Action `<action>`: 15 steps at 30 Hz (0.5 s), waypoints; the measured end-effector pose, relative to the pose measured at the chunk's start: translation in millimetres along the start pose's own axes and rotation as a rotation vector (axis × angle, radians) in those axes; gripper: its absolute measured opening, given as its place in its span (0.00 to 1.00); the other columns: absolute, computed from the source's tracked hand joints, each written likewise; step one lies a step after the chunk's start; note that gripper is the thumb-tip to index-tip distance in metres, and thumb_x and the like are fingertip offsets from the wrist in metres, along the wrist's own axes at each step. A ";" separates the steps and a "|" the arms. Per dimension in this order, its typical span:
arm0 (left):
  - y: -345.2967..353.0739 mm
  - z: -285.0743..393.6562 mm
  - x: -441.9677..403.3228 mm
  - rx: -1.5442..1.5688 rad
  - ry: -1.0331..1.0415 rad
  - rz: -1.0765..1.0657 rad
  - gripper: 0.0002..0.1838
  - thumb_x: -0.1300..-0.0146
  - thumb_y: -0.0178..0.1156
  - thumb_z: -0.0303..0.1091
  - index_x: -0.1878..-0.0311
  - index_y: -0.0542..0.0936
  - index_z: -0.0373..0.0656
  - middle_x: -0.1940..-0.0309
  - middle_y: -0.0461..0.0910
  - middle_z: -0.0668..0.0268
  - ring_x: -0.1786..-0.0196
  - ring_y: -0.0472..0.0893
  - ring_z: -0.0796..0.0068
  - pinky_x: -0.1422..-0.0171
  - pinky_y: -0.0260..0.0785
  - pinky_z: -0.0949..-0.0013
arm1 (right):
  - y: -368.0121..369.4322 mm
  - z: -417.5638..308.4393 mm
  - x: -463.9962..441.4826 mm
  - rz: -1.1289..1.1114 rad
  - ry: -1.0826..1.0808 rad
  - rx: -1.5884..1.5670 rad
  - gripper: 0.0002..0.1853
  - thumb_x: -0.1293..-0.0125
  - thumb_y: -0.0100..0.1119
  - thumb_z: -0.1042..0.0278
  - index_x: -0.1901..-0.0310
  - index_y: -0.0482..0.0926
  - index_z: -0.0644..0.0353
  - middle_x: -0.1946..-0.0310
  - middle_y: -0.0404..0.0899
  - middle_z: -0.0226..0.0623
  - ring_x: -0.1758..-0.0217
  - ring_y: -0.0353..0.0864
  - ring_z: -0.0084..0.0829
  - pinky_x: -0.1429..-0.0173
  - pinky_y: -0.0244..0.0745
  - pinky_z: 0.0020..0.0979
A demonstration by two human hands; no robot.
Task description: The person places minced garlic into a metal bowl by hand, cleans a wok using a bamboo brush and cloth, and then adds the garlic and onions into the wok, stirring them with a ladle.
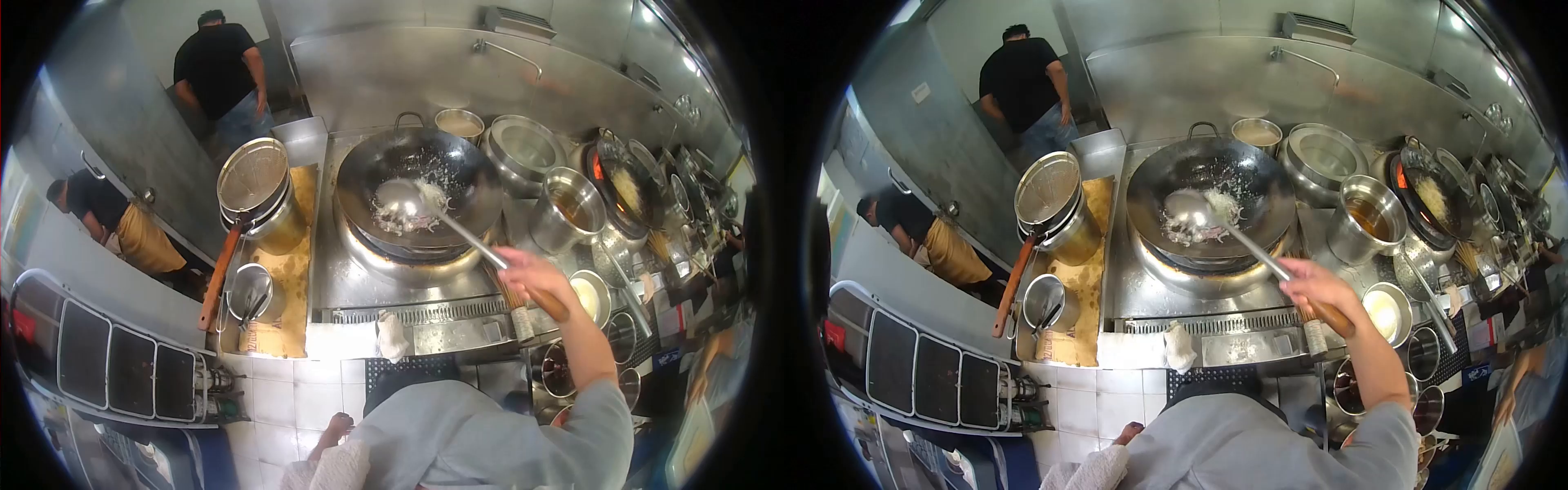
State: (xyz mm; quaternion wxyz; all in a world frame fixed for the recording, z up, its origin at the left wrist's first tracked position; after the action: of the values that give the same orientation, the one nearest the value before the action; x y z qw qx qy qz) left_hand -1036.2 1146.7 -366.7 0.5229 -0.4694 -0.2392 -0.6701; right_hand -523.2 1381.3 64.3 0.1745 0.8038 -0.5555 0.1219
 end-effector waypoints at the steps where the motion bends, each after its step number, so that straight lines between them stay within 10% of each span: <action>1: 1.2 -4.4 -2.2 0.007 0.007 -0.007 0.22 0.45 0.59 0.25 0.45 0.70 0.38 0.64 0.79 0.58 0.66 0.83 0.62 0.67 0.76 0.61 | -10.6 -0.5 -16.0 0.064 -0.040 0.079 0.33 0.36 0.53 0.76 0.29 0.57 0.59 0.77 0.68 0.24 0.83 0.66 0.15 0.82 0.65 0.21; 6: 5.2 0.1 -6.2 -0.002 0.089 0.000 0.17 0.43 0.58 0.25 0.49 0.72 0.39 0.65 0.80 0.58 0.66 0.83 0.61 0.67 0.76 0.61 | -32.8 7.0 -63.9 0.414 -0.210 0.293 0.34 0.37 0.54 0.74 0.29 0.56 0.60 0.78 0.69 0.25 0.84 0.66 0.17 0.82 0.66 0.23; 15: 1.9 2.6 -2.7 0.183 -0.003 0.082 0.18 0.44 0.57 0.27 0.49 0.72 0.37 0.64 0.80 0.56 0.63 0.84 0.61 0.64 0.77 0.61 | 20.7 -2.6 35.8 0.041 -0.007 0.143 0.34 0.35 0.53 0.76 0.28 0.53 0.61 0.77 0.67 0.25 0.84 0.65 0.16 0.84 0.64 0.20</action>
State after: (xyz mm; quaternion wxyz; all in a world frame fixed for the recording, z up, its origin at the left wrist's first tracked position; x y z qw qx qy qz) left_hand -1033.4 1149.4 -368.2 0.5900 -0.4300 -0.2807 -0.6231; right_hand -529.9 1345.2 83.6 0.1121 0.8031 -0.5623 0.1620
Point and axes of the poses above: each hand's wrist, its own x-axis away from the middle knuckle, its own y-axis out of the palm, z = x × y, the point moved 5 cm from there along -x, towards the middle knuckle
